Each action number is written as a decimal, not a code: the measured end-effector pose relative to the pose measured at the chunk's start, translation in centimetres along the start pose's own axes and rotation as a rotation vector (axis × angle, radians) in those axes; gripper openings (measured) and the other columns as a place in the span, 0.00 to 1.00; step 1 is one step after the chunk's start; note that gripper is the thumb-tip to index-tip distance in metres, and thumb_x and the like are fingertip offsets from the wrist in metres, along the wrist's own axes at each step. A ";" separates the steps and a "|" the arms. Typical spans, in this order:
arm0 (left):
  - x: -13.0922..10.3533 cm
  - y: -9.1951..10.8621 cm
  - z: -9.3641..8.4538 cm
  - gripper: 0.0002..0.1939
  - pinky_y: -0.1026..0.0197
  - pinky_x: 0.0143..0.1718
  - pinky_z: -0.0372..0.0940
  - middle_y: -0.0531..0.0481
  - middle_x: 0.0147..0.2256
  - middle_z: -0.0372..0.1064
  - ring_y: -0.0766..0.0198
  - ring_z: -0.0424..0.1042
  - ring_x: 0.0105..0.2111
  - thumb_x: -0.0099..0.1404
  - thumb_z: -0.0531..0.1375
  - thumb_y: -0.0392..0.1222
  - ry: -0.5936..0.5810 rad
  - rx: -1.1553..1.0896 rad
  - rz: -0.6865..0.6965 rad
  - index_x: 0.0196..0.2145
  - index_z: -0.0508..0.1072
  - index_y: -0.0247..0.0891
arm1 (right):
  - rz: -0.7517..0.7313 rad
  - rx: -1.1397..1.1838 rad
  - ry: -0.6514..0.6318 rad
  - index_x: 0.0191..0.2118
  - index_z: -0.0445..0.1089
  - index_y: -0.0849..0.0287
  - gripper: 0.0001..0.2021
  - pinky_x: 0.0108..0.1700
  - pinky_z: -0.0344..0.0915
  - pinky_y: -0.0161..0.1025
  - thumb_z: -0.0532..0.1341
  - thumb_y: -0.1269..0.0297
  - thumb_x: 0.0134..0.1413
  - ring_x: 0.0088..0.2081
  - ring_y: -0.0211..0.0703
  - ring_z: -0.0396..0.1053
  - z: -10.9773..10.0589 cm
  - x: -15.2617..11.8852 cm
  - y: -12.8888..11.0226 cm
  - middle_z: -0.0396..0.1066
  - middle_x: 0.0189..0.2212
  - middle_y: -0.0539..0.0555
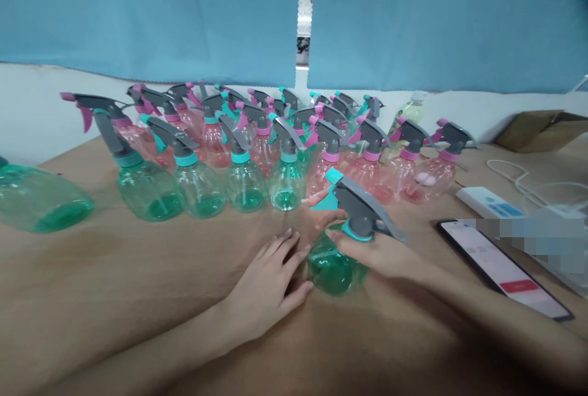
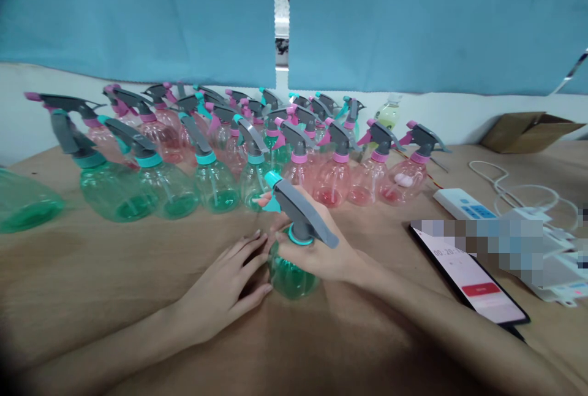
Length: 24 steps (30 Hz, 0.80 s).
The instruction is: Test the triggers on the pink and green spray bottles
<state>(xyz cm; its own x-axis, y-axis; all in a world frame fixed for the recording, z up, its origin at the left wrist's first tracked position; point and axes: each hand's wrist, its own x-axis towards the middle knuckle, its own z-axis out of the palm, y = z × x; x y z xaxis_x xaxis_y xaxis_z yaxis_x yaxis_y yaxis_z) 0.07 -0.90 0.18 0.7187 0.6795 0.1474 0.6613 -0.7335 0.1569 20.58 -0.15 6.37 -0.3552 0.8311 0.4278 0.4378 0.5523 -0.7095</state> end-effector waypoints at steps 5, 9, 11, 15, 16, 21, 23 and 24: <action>0.0 0.0 0.1 0.25 0.45 0.57 0.51 0.37 0.60 0.52 0.49 0.49 0.60 0.67 0.53 0.50 -0.007 0.014 0.002 0.57 0.60 0.32 | 0.025 0.138 0.011 0.42 0.61 0.52 0.16 0.35 0.73 0.37 0.54 0.72 0.44 0.35 0.39 0.73 -0.2 0.1 -0.5 0.69 0.46 0.50; 0.0 0.0 0.0 0.26 0.45 0.57 0.52 0.38 0.60 0.52 0.48 0.49 0.60 0.67 0.52 0.51 -0.010 0.011 -0.004 0.58 0.59 0.33 | 0.051 0.117 0.024 0.37 0.63 0.53 0.11 0.38 0.73 0.40 0.55 0.69 0.43 0.35 0.42 0.73 -0.2 0.1 -0.7 0.72 0.37 0.50; 0.0 0.0 0.0 0.27 0.45 0.57 0.51 0.37 0.60 0.52 0.49 0.49 0.60 0.68 0.52 0.51 -0.011 0.010 -0.001 0.58 0.59 0.32 | 0.053 0.123 0.028 0.36 0.63 0.53 0.10 0.37 0.73 0.40 0.55 0.69 0.43 0.35 0.41 0.73 -0.3 0.1 -0.8 0.71 0.38 0.51; 0.0 -0.1 0.1 0.27 0.46 0.57 0.51 0.38 0.60 0.52 0.49 0.49 0.60 0.67 0.52 0.51 -0.004 0.010 0.003 0.58 0.59 0.32 | 0.061 0.128 0.019 0.37 0.62 0.52 0.11 0.36 0.74 0.39 0.55 0.69 0.43 0.33 0.41 0.73 -0.3 0.1 -0.9 0.71 0.37 0.51; 0.0 -0.2 0.1 0.26 0.46 0.57 0.51 0.38 0.60 0.52 0.49 0.49 0.60 0.67 0.52 0.51 -0.001 0.009 0.002 0.58 0.60 0.33 | 0.060 0.125 0.016 0.37 0.62 0.52 0.11 0.36 0.74 0.39 0.55 0.69 0.43 0.32 0.41 0.73 -0.3 0.1 -0.8 0.71 0.37 0.50; 0.0 -0.1 0.2 0.26 0.45 0.56 0.52 0.39 0.60 0.53 0.49 0.49 0.60 0.67 0.53 0.51 0.004 -0.002 -0.005 0.58 0.59 0.34 | 0.030 0.101 -0.014 0.48 0.62 0.51 0.20 0.40 0.73 0.42 0.55 0.69 0.46 0.37 0.44 0.73 -0.2 -0.1 -0.2 0.71 0.43 0.52; 0.1 -0.1 0.2 0.27 0.45 0.57 0.51 0.38 0.60 0.52 0.49 0.49 0.60 0.67 0.52 0.51 -0.008 0.005 -0.005 0.58 0.59 0.32 | 0.041 0.080 -0.016 0.53 0.60 0.51 0.24 0.41 0.73 0.45 0.56 0.69 0.46 0.39 0.46 0.73 -0.2 -0.1 0.0 0.71 0.44 0.52; 0.1 -0.1 0.2 0.27 0.46 0.57 0.51 0.38 0.60 0.52 0.49 0.49 0.60 0.67 0.52 0.51 -0.015 0.010 -0.005 0.58 0.59 0.31 | 0.046 0.072 -0.010 0.54 0.59 0.51 0.26 0.42 0.73 0.46 0.56 0.68 0.46 0.40 0.47 0.73 -0.1 -0.1 0.0 0.71 0.44 0.52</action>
<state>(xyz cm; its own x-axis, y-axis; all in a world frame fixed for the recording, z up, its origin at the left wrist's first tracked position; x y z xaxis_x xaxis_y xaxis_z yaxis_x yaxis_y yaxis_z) 0.07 -0.76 0.01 0.7187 0.6827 0.1320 0.6667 -0.7304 0.1482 20.74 -0.24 6.35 -0.3442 0.8549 0.3882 0.3932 0.5067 -0.7672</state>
